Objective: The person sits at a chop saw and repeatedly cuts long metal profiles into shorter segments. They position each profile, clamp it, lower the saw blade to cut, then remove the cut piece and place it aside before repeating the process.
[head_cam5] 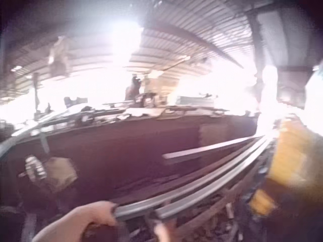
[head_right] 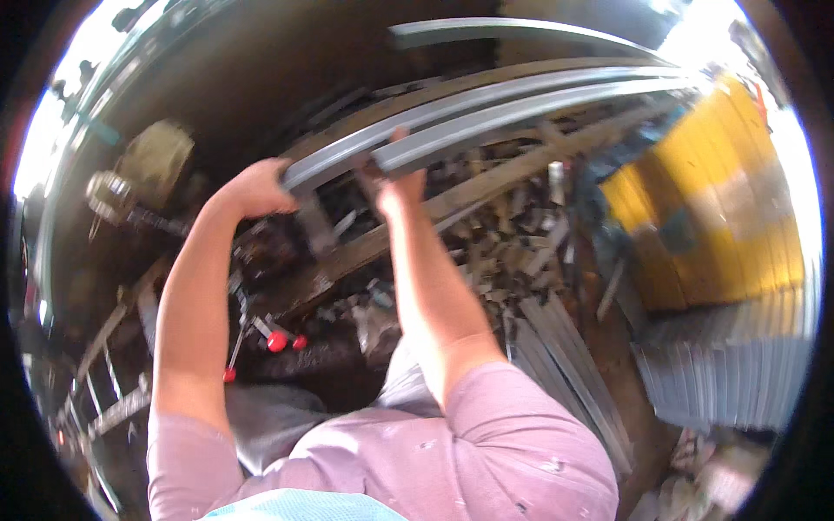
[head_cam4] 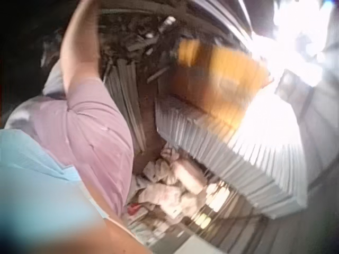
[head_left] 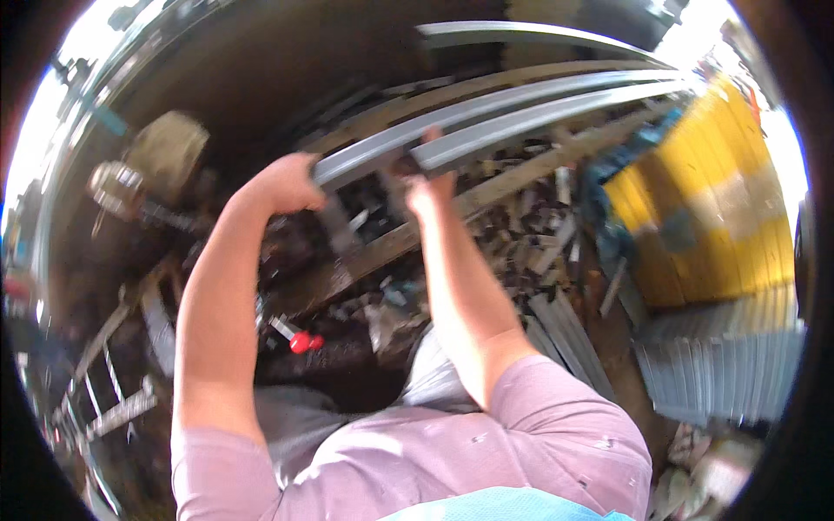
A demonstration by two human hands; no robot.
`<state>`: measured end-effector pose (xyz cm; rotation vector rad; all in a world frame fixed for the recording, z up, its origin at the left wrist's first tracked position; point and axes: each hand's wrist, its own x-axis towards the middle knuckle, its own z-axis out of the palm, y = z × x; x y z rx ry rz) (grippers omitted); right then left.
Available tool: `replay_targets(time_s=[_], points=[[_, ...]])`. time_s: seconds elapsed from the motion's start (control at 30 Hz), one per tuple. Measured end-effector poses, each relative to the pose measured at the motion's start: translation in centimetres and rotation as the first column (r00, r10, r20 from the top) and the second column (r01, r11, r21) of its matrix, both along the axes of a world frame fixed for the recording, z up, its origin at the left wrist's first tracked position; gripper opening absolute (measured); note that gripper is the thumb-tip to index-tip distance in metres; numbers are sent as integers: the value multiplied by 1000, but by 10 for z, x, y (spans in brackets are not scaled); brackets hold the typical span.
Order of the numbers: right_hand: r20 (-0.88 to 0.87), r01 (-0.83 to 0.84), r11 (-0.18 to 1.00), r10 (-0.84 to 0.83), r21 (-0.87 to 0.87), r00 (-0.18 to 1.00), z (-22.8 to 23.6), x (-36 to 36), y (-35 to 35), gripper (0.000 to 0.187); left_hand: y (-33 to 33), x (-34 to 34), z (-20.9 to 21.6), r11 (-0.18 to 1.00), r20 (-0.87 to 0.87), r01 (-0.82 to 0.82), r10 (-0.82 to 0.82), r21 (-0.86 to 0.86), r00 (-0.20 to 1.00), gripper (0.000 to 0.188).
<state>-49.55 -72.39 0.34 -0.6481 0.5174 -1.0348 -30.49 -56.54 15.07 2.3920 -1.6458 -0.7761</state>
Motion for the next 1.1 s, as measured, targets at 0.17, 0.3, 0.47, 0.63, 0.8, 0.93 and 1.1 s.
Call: replay_targets(time_s=[0.17,0.3,0.47,0.63,0.8,0.93,1.1], points=[[-266,-5,1000,-2,-25,964,20,14,30,78,47,27,-13,999,32,-34,33,29,999,70],[-330,-25,993,63,118,942,11,21,30,67,92,19,5,984,216,-148,123,103,969,66],[-472,-153,987,161,56,867,9,40,41,57,218,-3,-1,791,442,-24,367,-612,819,41],[-530,-144,983,181,111,829,-11,56,30,58,362,-50,-36,753,206,-358,539,-552,816,29],[-551,-183,975,223,128,804,-11,74,42,53,435,-91,-86,603,-32,-672,734,-430,679,23],[-558,-282,954,291,105,777,-11,87,55,50,440,-97,-107,591,-90,-688,727,-422,681,22],[-555,-374,920,375,120,743,-10,96,63,51,425,-84,-116,640,-47,-661,704,-391,709,22]])
